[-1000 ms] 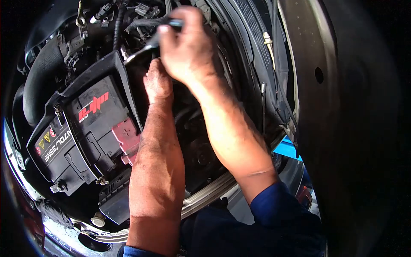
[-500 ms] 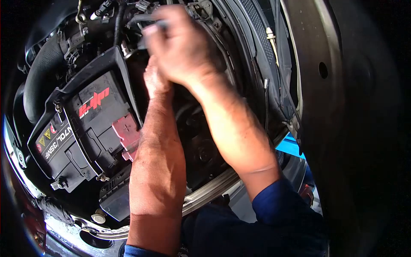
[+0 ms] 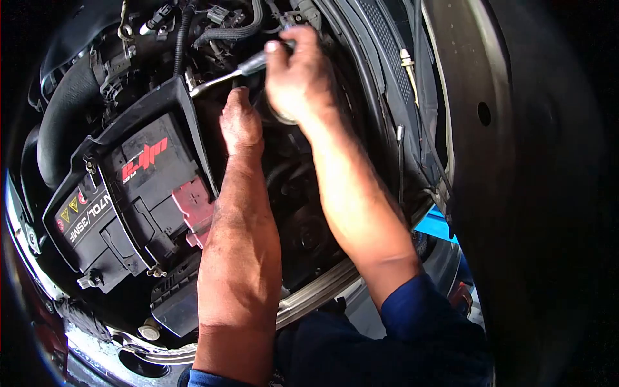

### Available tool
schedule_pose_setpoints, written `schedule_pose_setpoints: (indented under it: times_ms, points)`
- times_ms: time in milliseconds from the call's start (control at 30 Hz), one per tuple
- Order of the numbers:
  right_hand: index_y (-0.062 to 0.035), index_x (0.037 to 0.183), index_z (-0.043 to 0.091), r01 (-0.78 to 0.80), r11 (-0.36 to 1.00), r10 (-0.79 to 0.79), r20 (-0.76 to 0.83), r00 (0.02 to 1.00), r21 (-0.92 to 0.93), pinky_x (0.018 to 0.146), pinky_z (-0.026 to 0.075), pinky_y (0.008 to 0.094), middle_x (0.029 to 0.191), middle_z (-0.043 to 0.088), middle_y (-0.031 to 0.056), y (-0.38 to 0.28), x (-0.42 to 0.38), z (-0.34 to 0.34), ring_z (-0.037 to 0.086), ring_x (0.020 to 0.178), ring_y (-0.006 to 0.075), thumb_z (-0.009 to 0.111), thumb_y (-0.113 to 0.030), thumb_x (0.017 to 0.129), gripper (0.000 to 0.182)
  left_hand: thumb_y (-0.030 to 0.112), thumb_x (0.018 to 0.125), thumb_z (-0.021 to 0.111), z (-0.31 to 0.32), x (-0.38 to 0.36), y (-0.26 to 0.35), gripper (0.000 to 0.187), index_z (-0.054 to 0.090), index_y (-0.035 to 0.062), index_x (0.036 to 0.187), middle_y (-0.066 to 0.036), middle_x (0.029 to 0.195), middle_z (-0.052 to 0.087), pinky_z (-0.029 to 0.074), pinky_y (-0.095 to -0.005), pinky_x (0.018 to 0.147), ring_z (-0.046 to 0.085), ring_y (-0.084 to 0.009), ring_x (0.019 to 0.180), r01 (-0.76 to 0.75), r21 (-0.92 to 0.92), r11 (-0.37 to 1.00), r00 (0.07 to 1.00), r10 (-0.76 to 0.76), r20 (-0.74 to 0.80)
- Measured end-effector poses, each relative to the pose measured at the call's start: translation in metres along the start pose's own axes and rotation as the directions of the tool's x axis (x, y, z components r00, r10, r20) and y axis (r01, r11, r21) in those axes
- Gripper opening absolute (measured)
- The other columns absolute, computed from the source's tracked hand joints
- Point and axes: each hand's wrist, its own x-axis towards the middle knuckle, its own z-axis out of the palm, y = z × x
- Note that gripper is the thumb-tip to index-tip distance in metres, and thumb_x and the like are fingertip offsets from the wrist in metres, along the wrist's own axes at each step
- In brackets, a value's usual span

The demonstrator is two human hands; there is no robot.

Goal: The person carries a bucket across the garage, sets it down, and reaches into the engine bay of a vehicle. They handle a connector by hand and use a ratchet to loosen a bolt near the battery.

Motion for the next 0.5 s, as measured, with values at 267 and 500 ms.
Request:
schedule_pose_setpoints:
  times_ms: [267, 500]
  points:
    - [-0.0056, 0.111, 0.046, -0.037, 0.997, 0.045, -0.117, 0.992, 0.071, 0.067, 0.051, 0.0389, 0.076, 0.062, 0.0146, 0.006, 0.011, 0.002, 0.063, 0.070, 0.0319, 0.062, -0.023, 0.082, 0.038, 0.018, 0.084, 0.052, -0.013, -0.009, 0.017, 0.024, 0.061, 0.0072, 0.104, -0.015, 0.100, 0.065, 0.047, -0.0418, 0.083, 0.061, -0.0329, 0.094, -0.080, 0.215, 0.973, 0.995, 0.066, 0.069]
    - [-0.0061, 0.106, 0.048, 0.545, 0.838, -0.545, -0.001, 0.838, 0.034, 0.072, 0.050, 0.0413, 0.085, 0.063, 0.0163, -0.046, -0.012, 0.012, 0.064, 0.080, 0.0323, 0.063, -0.025, 0.080, 0.036, 0.015, 0.081, 0.056, -0.018, -0.010, 0.012, 0.025, 0.060, 0.0074, 0.104, -0.016, 0.100, 0.065, 0.047, -0.0416, 0.082, 0.061, -0.0338, 0.095, -0.247, 0.387, 0.888, 0.959, 0.167, 0.229]
